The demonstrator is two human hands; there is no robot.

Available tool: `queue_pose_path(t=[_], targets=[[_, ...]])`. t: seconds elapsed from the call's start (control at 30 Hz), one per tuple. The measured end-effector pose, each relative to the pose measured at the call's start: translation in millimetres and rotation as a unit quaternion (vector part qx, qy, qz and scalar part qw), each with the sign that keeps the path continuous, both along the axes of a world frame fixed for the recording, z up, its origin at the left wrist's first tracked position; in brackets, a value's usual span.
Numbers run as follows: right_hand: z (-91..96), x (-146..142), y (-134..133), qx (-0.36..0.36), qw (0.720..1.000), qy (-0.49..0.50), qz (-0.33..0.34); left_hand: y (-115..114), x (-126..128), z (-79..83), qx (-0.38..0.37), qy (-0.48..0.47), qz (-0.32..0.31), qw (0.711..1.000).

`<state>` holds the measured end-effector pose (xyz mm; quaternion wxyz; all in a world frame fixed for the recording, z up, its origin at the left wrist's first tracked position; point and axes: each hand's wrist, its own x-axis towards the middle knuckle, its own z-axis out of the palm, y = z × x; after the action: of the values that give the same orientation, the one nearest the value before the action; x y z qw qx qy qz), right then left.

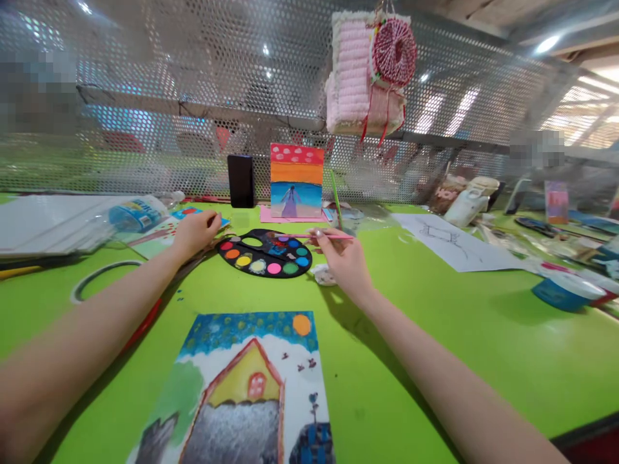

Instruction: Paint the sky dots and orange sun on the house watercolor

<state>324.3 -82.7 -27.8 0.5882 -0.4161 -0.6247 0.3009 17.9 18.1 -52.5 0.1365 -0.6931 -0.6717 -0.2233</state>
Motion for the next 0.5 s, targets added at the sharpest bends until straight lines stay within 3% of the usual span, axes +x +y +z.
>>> queue_pose_path(t=[0.5], targets=[[-11.6, -2.2, -6.8, 0.037, 0.999, -0.022, -0.005, 0.3, 0.2, -0.6, 0.0, -0.004, -0.007, 1.0]])
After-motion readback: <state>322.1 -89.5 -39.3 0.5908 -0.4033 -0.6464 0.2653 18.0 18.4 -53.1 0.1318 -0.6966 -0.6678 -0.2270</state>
